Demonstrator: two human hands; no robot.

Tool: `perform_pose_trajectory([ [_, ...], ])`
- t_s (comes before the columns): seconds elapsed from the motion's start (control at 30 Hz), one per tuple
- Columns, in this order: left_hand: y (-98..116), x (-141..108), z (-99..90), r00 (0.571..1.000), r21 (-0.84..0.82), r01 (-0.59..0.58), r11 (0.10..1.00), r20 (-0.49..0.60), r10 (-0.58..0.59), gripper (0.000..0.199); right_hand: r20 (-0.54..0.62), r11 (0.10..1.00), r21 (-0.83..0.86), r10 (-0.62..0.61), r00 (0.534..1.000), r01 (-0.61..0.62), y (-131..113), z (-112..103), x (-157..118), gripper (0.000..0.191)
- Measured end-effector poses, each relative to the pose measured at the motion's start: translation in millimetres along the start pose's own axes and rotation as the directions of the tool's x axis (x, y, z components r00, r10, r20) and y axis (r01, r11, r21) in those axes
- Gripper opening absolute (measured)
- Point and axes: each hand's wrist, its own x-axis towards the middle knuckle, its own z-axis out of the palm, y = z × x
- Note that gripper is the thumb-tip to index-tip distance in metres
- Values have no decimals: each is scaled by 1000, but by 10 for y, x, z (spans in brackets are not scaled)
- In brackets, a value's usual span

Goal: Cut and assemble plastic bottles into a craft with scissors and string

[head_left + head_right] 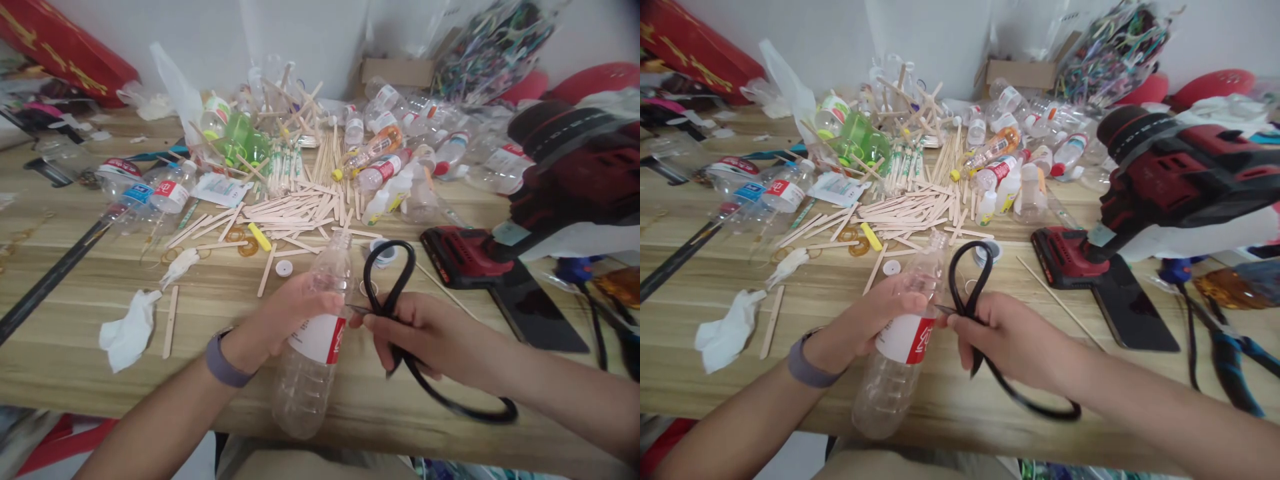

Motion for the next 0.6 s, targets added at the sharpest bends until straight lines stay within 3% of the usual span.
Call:
perform_pose_trajectory([
  [0.03,3,-1,5,1000,-5,18,1000,-12,-18,38,-91,973,-204,-127,988,106,26,3,-11,40],
  [0.1,-2,3,12,997,-17,61,998,-46,-62,39,-170,806,-551,-363,916,217,85,6,-31,32],
  [0.17,-15,11,17,993,-24,84,996,-85,-86,39,-169,696,-676,-466,869,242,120,6,-37,37],
  [0.23,-31,15,19,993,-14,61,998,-98,-62,38,-180,774,-585,-416,891,243,109,7,-24,33],
  [0.3,-39,11,22,998,1,24,1000,-52,-24,37,-109,963,-230,-168,980,139,60,12,-2,36],
  [0.33,-38,7,24,1000,3,9,1000,-17,-9,35,-6,1000,-3,-21,1000,21,30,16,9,43],
  [0.4,-23,-5,29,999,-9,1,1000,32,-1,32,178,936,288,153,972,-201,-26,22,23,52],
  [0.47,2,-15,35,999,-38,-7,999,46,9,33,192,905,344,194,962,-251,-72,17,26,52],
  [0.6,48,-20,33,998,-92,-22,996,61,27,43,38,980,172,92,995,-97,-138,-68,-12,50],
])
